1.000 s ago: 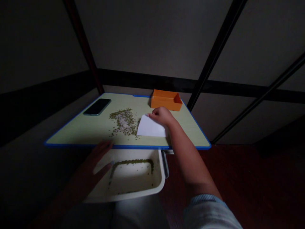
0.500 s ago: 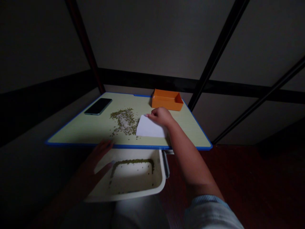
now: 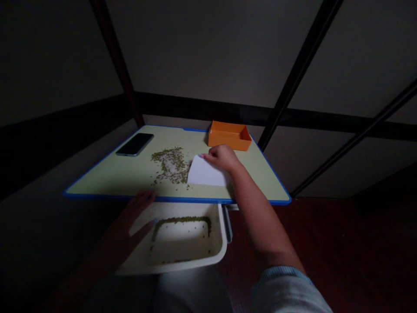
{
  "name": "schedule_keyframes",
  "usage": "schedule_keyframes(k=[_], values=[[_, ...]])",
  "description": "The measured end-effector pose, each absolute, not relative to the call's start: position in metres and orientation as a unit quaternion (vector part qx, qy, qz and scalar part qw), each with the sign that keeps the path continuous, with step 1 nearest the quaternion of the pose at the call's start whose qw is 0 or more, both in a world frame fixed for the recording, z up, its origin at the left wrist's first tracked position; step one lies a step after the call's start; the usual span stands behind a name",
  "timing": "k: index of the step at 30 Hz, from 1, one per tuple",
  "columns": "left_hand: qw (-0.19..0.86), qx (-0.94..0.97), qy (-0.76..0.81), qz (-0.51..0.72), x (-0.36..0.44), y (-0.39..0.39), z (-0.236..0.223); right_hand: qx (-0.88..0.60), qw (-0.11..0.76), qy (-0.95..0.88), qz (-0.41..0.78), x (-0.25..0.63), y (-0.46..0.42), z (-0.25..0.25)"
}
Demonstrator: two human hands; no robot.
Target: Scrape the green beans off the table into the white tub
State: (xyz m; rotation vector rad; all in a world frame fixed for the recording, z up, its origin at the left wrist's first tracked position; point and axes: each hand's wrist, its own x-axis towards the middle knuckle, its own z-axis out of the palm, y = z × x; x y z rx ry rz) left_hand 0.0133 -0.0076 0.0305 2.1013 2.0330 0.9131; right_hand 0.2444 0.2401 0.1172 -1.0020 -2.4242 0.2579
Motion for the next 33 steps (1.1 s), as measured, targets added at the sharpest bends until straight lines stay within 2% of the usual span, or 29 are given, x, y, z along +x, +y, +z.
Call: schedule_keyframes(k=[10, 33], values=[[0.057, 0.678, 0.670, 0.299, 0.014, -0.008, 0.032, -0.362, 0.252, -0.871, 0.217, 0.255, 0.244, 0.118], [0.053, 0.676, 0.670, 0.302, 0.016, -0.007, 0.032, -0.377, 0.234, -0.881, 0.165, 0.248, 0.239, 0.117]])
